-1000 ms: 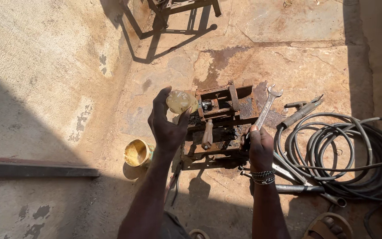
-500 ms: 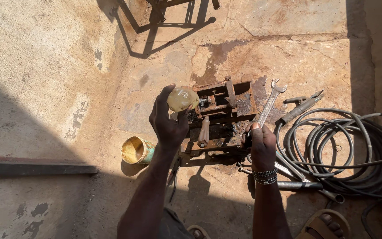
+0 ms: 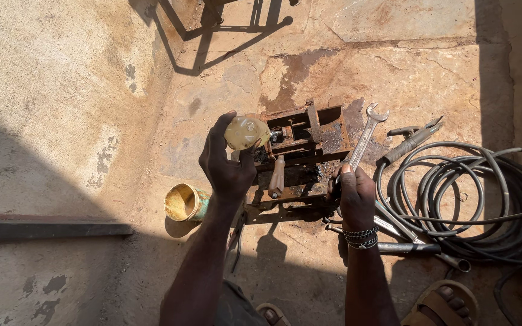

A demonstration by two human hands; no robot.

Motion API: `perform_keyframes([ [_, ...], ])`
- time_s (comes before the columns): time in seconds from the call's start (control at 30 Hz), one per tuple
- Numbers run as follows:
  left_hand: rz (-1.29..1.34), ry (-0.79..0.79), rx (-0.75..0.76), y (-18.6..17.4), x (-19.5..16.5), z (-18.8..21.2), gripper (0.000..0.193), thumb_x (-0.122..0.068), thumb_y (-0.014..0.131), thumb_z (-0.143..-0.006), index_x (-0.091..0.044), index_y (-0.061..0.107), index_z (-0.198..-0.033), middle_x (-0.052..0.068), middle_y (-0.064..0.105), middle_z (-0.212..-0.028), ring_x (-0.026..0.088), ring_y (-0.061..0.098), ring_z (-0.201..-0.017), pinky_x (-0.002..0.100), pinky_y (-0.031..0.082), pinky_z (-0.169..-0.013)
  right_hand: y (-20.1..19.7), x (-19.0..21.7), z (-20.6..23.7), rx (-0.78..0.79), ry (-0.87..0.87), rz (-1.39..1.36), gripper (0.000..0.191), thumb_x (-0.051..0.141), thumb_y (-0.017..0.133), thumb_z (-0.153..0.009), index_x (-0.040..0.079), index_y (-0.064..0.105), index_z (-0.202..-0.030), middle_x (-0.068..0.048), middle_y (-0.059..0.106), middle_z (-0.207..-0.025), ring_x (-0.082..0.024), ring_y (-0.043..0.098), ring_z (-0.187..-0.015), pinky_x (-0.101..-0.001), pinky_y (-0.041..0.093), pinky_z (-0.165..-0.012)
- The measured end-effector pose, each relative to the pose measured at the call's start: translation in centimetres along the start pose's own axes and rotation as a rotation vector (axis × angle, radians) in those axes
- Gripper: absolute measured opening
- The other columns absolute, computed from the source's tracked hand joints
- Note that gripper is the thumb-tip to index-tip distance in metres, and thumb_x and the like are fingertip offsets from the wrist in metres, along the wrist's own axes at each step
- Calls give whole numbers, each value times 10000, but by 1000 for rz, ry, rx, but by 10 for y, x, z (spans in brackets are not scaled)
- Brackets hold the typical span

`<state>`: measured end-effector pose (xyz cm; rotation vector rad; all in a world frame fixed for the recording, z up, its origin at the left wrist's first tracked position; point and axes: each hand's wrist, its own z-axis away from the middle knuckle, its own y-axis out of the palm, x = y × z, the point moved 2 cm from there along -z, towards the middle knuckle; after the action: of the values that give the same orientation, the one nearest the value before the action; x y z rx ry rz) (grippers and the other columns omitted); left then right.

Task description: The person sits on the ground working on a rusty metal mechanism. They use wrenches to loosen and tighten bolts on the device, pour liquid from a plastic bottle onto its parts, and turn its handle to work the mechanism.

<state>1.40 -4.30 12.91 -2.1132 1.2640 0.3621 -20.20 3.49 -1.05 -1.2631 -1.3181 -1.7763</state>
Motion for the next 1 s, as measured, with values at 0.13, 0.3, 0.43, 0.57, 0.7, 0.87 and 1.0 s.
perform_keyframes([
  [0.13, -61, -7, 12, 0, -1, -1, 566, 109, 722, -848, -25, 564, -1374, 171, 698, -1206, 293, 733, -1148, 381, 598, -976, -1, 0, 0, -6, 20, 11, 320, 259, 481, -1093, 26, 580, -897, -43, 558, -630, -120, 546, -531, -268, 458, -487],
  [0.3, -88, -10, 31, -2, -3, -3, 583, 130, 698, -814, -19, 571, -1364, 170, 696, -1178, 292, 727, -1122, 382, 590, -972, -2, 0, 0, -15, 41, -21, 321, 263, 493, -1097, 23, 580, -904, -35, 550, -642, -115, 556, -553, -265, 464, -494],
  [0.43, -61, 0, -11, -4, 0, -5, 572, 101, 738, -840, -1, 550, -1370, 186, 679, -1233, 292, 719, -1156, 369, 599, -988, -3, 1, 0, -15, 41, 19, 327, 276, 485, -1092, 26, 591, -910, -41, 567, -628, -116, 542, -519, -259, 452, -483],
  [0.57, 50, -87, -40, -6, 17, -1, 597, 61, 798, -877, 6, 512, -1398, 175, 653, -1246, 277, 709, -1152, 352, 616, -983, -5, 2, 1, -23, 50, 27, 321, 280, 489, -1088, 28, 595, -921, -46, 579, -629, -117, 544, -515, -257, 449, -482],
  [0.7, 141, -243, -114, -10, 53, 10, 590, 67, 759, -885, -3, 478, -1398, 162, 626, -1269, 265, 697, -1196, 359, 624, -1041, -8, 3, 2, -27, 50, -5, 311, 279, 498, -1090, 27, 595, -934, -51, 586, -651, -122, 556, -532, -265, 476, -497],
  [0.87, 135, -553, -308, -17, 114, 31, 582, 37, 751, -913, -11, 407, -1379, 180, 548, -1309, 264, 641, -1203, 377, 574, -1054, -12, 7, 1, -41, 28, -25, 300, 274, 509, -1094, 28, 583, -939, -52, 566, -684, -131, 575, -583, -280, 500, -519],
  [1.0, 523, -786, -493, -16, 147, 51, 628, 32, 699, -896, -26, 329, -1400, 192, 487, -1336, 287, 603, -1215, 432, 597, -1047, -14, 12, 0, -48, 3, -22, 320, 289, 512, -1108, 24, 579, -942, -54, 556, -706, -140, 569, -613, -290, 503, -542],
])
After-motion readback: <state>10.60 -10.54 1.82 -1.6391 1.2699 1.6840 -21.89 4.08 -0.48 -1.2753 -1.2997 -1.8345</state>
